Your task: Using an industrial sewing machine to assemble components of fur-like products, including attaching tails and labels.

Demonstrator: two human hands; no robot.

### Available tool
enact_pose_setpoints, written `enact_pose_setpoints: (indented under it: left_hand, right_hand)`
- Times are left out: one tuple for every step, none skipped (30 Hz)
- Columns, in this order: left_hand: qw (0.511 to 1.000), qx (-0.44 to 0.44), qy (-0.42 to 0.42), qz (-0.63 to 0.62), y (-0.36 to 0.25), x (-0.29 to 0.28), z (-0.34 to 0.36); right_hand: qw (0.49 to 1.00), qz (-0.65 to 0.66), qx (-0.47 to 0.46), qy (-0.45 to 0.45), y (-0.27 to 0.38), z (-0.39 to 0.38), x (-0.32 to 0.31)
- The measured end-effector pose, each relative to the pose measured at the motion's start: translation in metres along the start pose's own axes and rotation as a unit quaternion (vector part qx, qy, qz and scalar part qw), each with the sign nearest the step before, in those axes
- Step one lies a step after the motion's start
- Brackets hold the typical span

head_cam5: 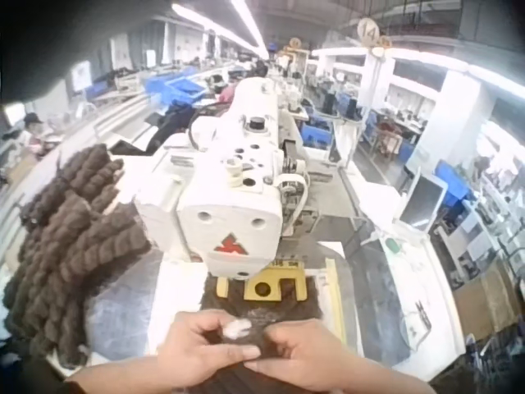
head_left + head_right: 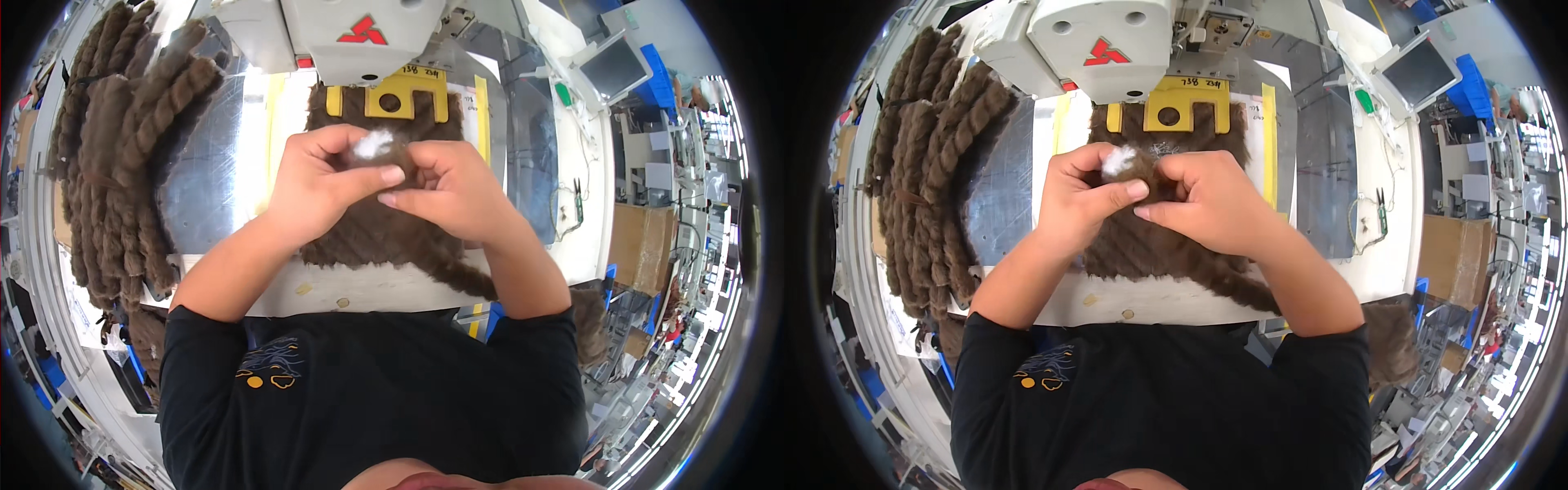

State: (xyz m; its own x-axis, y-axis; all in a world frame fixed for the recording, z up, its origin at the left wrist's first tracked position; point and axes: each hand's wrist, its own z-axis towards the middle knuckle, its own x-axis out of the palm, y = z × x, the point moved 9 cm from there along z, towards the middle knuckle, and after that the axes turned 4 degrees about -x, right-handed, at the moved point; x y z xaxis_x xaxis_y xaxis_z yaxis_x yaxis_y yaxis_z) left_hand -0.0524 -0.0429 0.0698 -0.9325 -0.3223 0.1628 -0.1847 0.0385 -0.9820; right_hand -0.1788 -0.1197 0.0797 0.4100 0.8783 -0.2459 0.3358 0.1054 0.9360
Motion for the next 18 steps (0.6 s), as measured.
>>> enact_pose_setpoints:
  left_hand:
    - [0.999,-0.02,0.002,-0.042,0.008,0.002,0.0]
    - [0.996,-0.039,0.02,-0.078,0.015,0.003,0.001]
    - [0.998,-0.045,0.023,-0.048,0.019,0.002,0.001]
    - [0.998,-0.039,0.014,-0.053,0.022,-0.003,0.002]
    - [1.0,-0.005,0.011,-0.005,0.019,-0.006,0.003]
    - [0.999,0.002,0.006,0.051,0.02,-0.008,0.002]
    - [0.999,0.025,-0.001,0.041,0.017,-0.011,0.0]
    - [0.999,0.01,-0.005,0.052,0.02,-0.013,-0.001]
    - [0.998,0.005,-0.007,0.065,0.022,-0.013,-0.002]
    - [0.998,-0.003,-0.014,0.062,0.024,-0.014,-0.002]
    - [0.998,0.011,-0.015,0.065,0.022,-0.013,-0.003]
    - [0.997,0.033,-0.011,0.066,0.019,-0.009,-0.002]
    - [0.998,0.033,0.004,0.061,0.019,-0.005,-0.003]
    - [0.998,0.017,-0.001,0.064,0.023,-0.005,-0.001]
    - [0.999,-0.028,0.021,0.006,0.033,0.0,0.001]
    - [0.996,-0.063,0.041,-0.055,0.041,0.006,0.002]
    - [0.995,-0.07,0.043,-0.054,0.045,0.012,0.004]
    - [0.988,-0.067,0.049,-0.131,0.048,0.02,0.007]
  right_hand:
    - [1.0,-0.005,-0.009,0.014,0.0,0.004,0.005]
    - [0.998,0.062,-0.011,-0.022,-0.002,0.006,0.002]
    - [0.991,0.124,0.009,-0.057,-0.008,0.007,0.001]
    - [0.991,0.126,-0.01,-0.047,-0.006,0.009,0.003]
    - [0.994,0.105,-0.01,-0.04,-0.006,0.011,0.005]
    - [0.995,0.094,-0.009,-0.031,-0.005,0.011,0.006]
    - [0.996,0.082,-0.008,-0.022,-0.003,0.012,0.007]
    - [0.994,0.101,-0.017,-0.044,0.001,0.012,0.0]
    - [0.991,0.111,-0.049,-0.06,0.01,0.013,-0.007]
    - [0.991,0.117,-0.028,-0.061,0.01,0.016,-0.008]
    - [0.994,0.089,-0.046,-0.045,0.017,0.021,-0.009]
    - [0.997,0.055,-0.046,-0.043,0.021,0.026,-0.012]
    - [0.999,-0.021,-0.042,-0.015,0.025,0.03,-0.015]
    - [0.999,-0.02,-0.045,-0.008,0.028,0.034,-0.017]
    - [0.998,-0.062,-0.025,0.011,0.025,0.037,-0.017]
    - [0.994,-0.104,-0.008,0.026,0.021,0.041,-0.018]
    - [0.994,-0.107,-0.004,0.029,0.018,0.045,-0.02]
    - [0.997,-0.069,0.013,0.031,0.011,0.049,-0.021]
